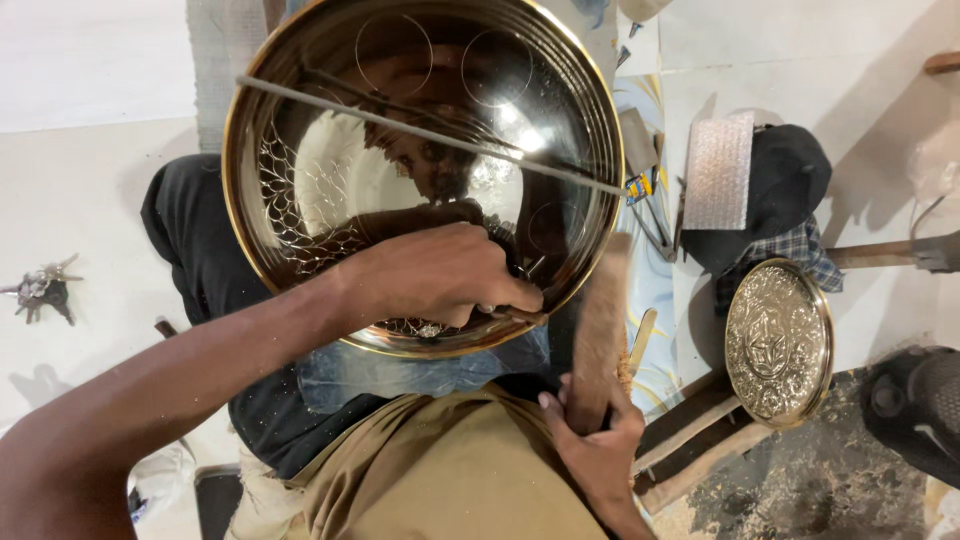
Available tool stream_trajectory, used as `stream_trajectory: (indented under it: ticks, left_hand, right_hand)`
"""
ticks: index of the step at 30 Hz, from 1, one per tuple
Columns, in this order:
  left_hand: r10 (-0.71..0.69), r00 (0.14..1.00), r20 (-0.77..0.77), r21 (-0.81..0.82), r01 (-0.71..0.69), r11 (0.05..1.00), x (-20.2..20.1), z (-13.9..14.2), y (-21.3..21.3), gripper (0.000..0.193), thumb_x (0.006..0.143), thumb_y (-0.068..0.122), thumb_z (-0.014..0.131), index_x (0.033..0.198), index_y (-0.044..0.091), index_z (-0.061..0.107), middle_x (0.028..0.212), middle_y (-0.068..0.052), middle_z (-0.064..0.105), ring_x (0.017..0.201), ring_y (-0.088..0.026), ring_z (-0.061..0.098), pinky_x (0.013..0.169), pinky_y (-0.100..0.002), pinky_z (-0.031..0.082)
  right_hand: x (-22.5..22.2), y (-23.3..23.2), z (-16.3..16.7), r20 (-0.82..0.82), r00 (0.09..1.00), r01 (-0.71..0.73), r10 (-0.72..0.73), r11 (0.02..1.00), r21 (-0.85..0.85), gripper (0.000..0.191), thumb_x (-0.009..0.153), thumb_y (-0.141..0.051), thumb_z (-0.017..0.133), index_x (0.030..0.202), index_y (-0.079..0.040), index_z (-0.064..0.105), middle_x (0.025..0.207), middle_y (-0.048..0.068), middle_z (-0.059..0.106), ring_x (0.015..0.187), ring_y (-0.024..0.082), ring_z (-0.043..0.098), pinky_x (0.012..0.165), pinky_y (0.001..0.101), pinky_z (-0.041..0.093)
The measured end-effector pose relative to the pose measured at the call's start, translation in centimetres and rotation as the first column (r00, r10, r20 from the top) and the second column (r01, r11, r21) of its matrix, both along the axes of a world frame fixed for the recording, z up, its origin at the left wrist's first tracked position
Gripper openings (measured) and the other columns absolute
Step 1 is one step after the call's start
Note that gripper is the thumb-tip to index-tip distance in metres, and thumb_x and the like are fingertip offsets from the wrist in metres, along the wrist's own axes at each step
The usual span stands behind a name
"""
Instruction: The person uses a wooden mallet to repeatedly strike a metal plate resting on their lap. They hold a small metal tool against the plate's surface and tap it with the mallet to create a patterned texture.
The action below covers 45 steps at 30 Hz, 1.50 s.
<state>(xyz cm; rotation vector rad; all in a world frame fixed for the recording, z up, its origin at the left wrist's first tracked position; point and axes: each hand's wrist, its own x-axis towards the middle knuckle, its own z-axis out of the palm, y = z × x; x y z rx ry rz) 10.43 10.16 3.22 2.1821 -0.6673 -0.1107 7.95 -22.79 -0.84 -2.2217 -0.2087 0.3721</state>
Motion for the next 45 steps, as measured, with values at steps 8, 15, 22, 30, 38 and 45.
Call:
stream_trajectory:
  ticks: [8,15,22,30,38,45]
  left_hand:
    - [-0.033,0.999,0.01,0.036,0.033,0.999,0.2,-0.6,-0.1,0.054,0.063,-0.008,0.067,0.112,0.015,0.069,0.065,-0.013,0.066,0.063,-0.039,0.066,0.051,-0.052,0.046]
    - [0.129,0.992,-0.006,0.017,-0.129,0.992,-1.6,-1.7,-0.8,0.072,0.056,-0.008,0.062,0.124,0.015,0.066,0.075,-0.014,0.071,0.065,-0.038,0.068,0.056,-0.051,0.052]
    - [0.44,0.851,-0.287,0.076,-0.438,0.896,-4.0,-3.2,-3.1,0.057,0.071,-0.007,0.061,0.123,0.014,0.065,0.075,-0.012,0.073,0.062,-0.029,0.072,0.061,-0.043,0.058]
    - [0.702,0.71,-0.056,-0.085,-0.704,0.706,-6.4,-3.9,-4.6,0.058,0.064,-0.002,0.067,0.121,0.008,0.067,0.077,-0.017,0.072,0.068,-0.036,0.07,0.061,-0.047,0.056]
    - [0.79,0.612,-0.043,-0.15,-0.785,0.601,-6.7,-4.1,-5.9,0.054,0.065,-0.001,0.068,0.118,0.009,0.067,0.082,-0.016,0.074,0.071,-0.036,0.072,0.064,-0.044,0.058]
    - [0.794,0.606,-0.054,-0.095,-0.794,0.6,-6.8,-4.3,-6.0,0.047,0.063,0.001,0.071,0.11,0.011,0.069,0.081,-0.017,0.073,0.071,-0.037,0.072,0.065,-0.045,0.058]
  right_hand:
    - [0.8,0.1,-1.6,0.182,0.981,-0.06,0.072,0.995,-0.074,0.023,0.074,0.002,0.083,0.09,0.003,0.067,0.072,0.004,0.067,0.061,0.011,0.063,0.06,0.0281,0.052]
    - [3.6,1.0,0.5,0.113,0.973,-0.179,0.203,0.964,-0.194,0.033,0.07,-0.003,0.076,0.101,0.002,0.064,0.068,0.014,0.067,0.056,0.016,0.066,0.057,0.0314,0.053]
    - [9.0,3.6,4.7,-0.031,0.919,-0.391,0.394,0.896,-0.21,0.034,0.069,-0.007,0.073,0.1,0.002,0.064,0.069,0.016,0.07,0.06,0.022,0.069,0.056,0.034,0.052]
    - [12.8,7.1,7.5,-0.045,0.762,-0.64,0.646,0.739,-0.21,0.034,0.07,-0.011,0.071,0.1,0.0,0.06,0.068,0.02,0.064,0.057,0.032,0.067,0.057,0.0378,0.05]
    - [14.2,10.8,9.6,0.0,0.62,-0.743,0.785,0.587,-0.32,0.038,0.065,-0.01,0.073,0.1,-0.001,0.062,0.068,0.02,0.063,0.066,0.038,0.063,0.059,0.0417,0.047]
    - [13.2,12.2,9.9,-0.053,0.568,-0.746,0.821,0.487,-0.454,0.039,0.06,-0.009,0.073,0.096,-0.003,0.06,0.063,0.017,0.062,0.062,0.035,0.065,0.058,0.0474,0.046]
